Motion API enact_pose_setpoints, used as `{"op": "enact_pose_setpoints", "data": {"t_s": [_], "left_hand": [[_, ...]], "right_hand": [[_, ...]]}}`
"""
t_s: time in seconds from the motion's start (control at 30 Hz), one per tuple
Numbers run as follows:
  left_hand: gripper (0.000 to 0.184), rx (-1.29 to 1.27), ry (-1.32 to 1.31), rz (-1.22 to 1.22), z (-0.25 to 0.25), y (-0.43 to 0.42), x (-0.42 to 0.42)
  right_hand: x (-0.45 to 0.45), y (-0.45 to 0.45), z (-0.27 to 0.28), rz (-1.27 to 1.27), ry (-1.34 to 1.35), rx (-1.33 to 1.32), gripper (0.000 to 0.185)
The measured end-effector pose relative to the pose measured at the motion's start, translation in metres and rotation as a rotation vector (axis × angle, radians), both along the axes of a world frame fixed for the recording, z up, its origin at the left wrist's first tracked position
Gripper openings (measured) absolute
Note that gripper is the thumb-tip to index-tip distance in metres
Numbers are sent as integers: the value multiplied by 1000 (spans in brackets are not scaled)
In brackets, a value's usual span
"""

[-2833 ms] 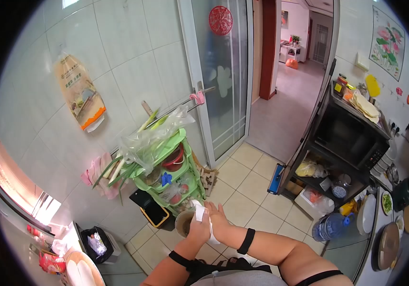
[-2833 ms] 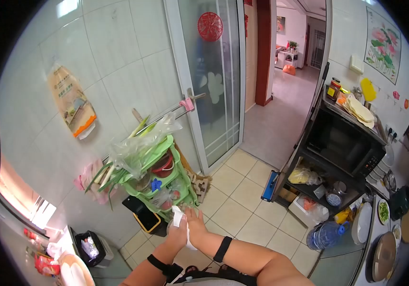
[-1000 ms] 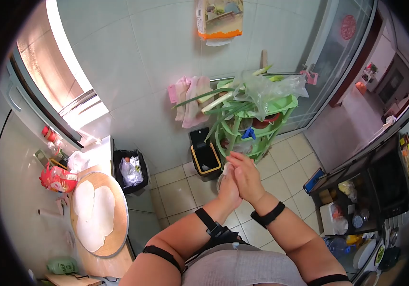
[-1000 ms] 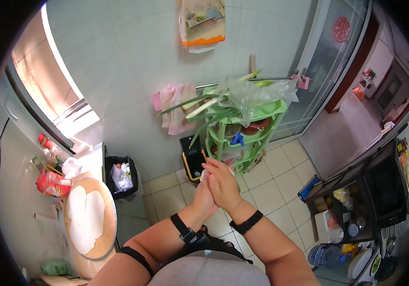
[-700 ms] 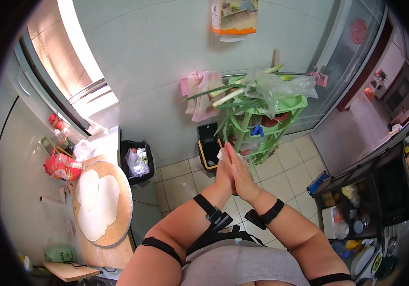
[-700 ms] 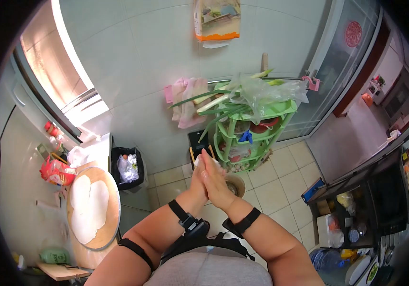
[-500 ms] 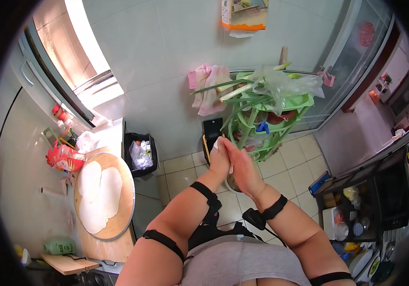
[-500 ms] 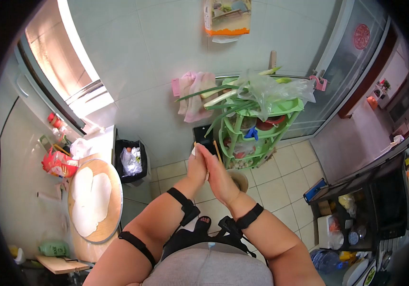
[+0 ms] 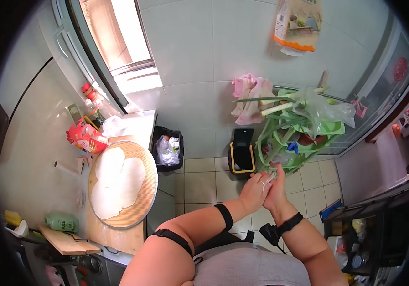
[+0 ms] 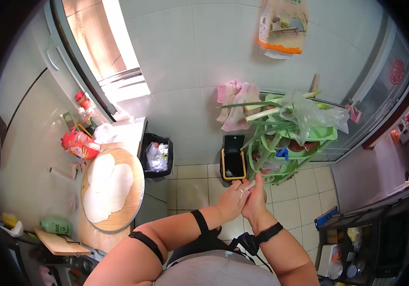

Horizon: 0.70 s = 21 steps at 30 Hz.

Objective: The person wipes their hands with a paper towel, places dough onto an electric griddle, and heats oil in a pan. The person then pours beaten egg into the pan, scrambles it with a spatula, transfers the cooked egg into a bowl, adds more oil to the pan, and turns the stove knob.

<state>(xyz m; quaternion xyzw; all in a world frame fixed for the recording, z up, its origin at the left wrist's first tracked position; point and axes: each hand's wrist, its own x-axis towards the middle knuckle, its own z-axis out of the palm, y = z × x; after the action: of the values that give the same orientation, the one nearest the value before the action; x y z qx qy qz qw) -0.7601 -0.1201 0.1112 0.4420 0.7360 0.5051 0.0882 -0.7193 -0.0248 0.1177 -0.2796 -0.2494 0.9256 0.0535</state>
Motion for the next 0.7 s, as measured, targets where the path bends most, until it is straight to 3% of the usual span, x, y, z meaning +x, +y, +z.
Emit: {"op": "enact_pose_setpoints", "data": {"t_s": [0.07, 0.1, 0.2, 0.27, 0.33, 0.4, 0.47, 0.57, 0.63, 0.7], "left_hand": [[32, -42, -75, -12, -7, 4, 3], [33, 83, 14, -46, -18, 10, 4], [33, -137, -244, -81, -3, 9, -6], [41, 105, -230, -85, -9, 3, -25], [42, 67, -310, -36, -14, 0, -37], [44, 64, -459, 73, -9, -8, -45], [36, 95, -470, -34, -1, -15, -45], [28, -40, -339, -31, 39, -23, -21], [34, 50, 175, -140, 45, -17, -5], [29, -38, 165, -196, 59, -8, 9]], "right_hand": [[-6, 5, 1, -196, -78, 78, 90], [-11, 17, 2, -242, -21, 130, 99], [-20, 56, 24, -316, 117, 102, 91], [-26, 64, 46, -378, 110, 152, 86], [-30, 68, 57, -341, 88, 438, 81], [-32, 72, 57, -353, 67, 500, 76], [-32, 72, 55, -336, 3, 704, 72], [-32, 79, 47, -330, -25, 752, 69], [-33, 81, 42, -338, -40, 757, 68], [-33, 82, 39, -340, -52, 761, 67]]}}
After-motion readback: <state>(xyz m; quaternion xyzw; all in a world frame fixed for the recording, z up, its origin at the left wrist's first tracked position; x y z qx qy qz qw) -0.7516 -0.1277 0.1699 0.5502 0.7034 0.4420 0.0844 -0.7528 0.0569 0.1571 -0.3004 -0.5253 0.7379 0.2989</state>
